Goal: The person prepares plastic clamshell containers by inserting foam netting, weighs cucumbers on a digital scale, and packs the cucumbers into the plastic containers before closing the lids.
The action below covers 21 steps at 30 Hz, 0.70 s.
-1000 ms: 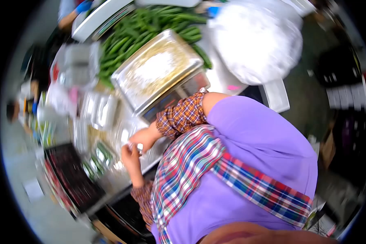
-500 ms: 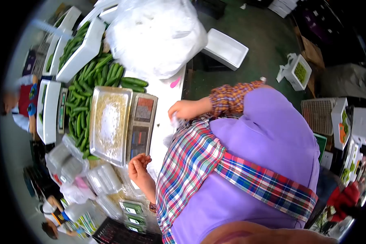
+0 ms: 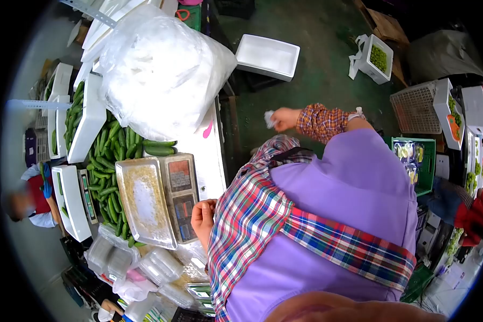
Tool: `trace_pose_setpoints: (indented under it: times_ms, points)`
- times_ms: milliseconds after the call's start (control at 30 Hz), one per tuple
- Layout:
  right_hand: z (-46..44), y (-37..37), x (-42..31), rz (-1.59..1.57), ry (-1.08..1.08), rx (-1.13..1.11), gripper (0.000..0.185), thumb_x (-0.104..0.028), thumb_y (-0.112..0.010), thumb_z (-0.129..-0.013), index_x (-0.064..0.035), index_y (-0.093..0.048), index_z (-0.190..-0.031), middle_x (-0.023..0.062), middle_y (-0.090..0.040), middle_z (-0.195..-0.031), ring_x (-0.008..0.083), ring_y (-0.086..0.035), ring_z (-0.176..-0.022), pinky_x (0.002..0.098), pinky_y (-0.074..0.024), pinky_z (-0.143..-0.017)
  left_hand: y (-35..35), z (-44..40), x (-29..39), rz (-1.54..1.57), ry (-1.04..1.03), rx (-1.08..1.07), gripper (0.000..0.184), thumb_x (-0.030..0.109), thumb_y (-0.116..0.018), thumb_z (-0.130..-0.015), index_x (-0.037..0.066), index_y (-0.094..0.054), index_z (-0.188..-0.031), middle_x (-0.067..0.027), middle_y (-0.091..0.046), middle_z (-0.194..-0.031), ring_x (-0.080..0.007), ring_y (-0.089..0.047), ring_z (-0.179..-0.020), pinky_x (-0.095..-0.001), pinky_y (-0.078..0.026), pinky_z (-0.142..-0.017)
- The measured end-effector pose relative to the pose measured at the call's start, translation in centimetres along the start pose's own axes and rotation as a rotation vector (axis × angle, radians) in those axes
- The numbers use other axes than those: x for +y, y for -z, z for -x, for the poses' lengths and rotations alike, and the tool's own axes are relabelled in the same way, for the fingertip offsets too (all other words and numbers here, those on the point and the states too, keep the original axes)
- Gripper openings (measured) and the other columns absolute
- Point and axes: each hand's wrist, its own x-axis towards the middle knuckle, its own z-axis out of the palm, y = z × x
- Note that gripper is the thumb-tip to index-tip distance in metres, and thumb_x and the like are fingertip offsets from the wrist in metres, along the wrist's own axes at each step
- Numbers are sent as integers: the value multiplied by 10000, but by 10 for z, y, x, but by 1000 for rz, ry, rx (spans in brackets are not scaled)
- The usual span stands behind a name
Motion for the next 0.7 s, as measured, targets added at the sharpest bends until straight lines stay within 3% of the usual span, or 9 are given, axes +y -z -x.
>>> trace_pose_setpoints:
  times_ms: [100,167,233,300,367,433,500,533,700]
  points:
    - [-61,71,-59,-186,322,88,245,-245,-716,-616,-113,-600,-785,127,-605,-739,264,-619,-682,400,-480,-526,-5,0,5,-13,44,15,196,164,-522,-937,1,-569,-839,-47,-612,-818,-86,-514,-710,-241,-435,-696]
    - [6,26,-146,-273,399,560,849,-333,-691,-765,-79,-214,-1420,224,-463,-1262,382,-618,-898,427,-550,-660,-7,1,8,-48,78,22,188,160,-522,-937,-1,-575,-854,-47,-615,-826,-86,-518,-718,-240,-435,-702]
    - [11,37,-194,-173,425,551,896,-257,-622,-842,-96,39,-1425,219,-314,-1373,423,-587,-949,464,-547,-704,-5,2,6,-78,73,31,177,152,-513,-941,-2,-581,-885,-41,-616,-836,-83,-525,-729,-232,-436,-702]
    - [18,29,-221,61,615,468,746,-244,-609,-862,-56,-148,-1417,224,-413,-1326,332,-619,-870,408,-549,-712,-3,3,7,-128,59,45,171,148,-499,-950,2,-575,-904,-29,-607,-832,-69,-522,-726,-221,-435,-690]
    - [16,30,-256,125,825,336,488,-237,-589,-881,-2,-429,-1279,167,-588,-1122,224,-620,-762,353,-548,-705,5,6,6,-107,102,71,170,154,-512,-943,5,-583,-901,-20,-606,-828,-69,-514,-728,-217,-426,-699]
    - [35,-11,-283,22,1059,347,322,-224,-572,-894,9,-575,-1116,123,-651,-956,156,-588,-678,312,-541,-670,5,6,0,-98,111,111,169,155,-520,-938,6,-585,-890,-16,-606,-823,-71,-511,-728,-216,-424,-699]
    - [72,-80,-300,160,1250,267,319,-272,-582,-873,-5,-629,-1040,139,-652,-958,207,-622,-720,341,-533,-668,5,7,0,-49,111,126,168,150,-521,-934,0,-583,-890,-31,-613,-824,-86,-525,-736,-222,-429,-711]
    - [93,-121,-305,93,1177,142,193,-150,-596,-877,-38,-583,-1034,64,-608,-823,131,-609,-750,261,-530,-673,7,8,-1,-43,100,120,171,148,-516,-936,-7,-579,-898,-47,-621,-834,-96,-539,-746,-230,-437,-718]
    - [132,-275,-297,669,1196,-354,193,-72,-605,-844,53,-593,-990,70,-625,-810,131,-607,-719,255,-510,-668,11,14,-1,-13,83,115,181,153,-507,-939,-12,-577,-914,-60,-630,-845,-110,-559,-764,-245,-452,-732]
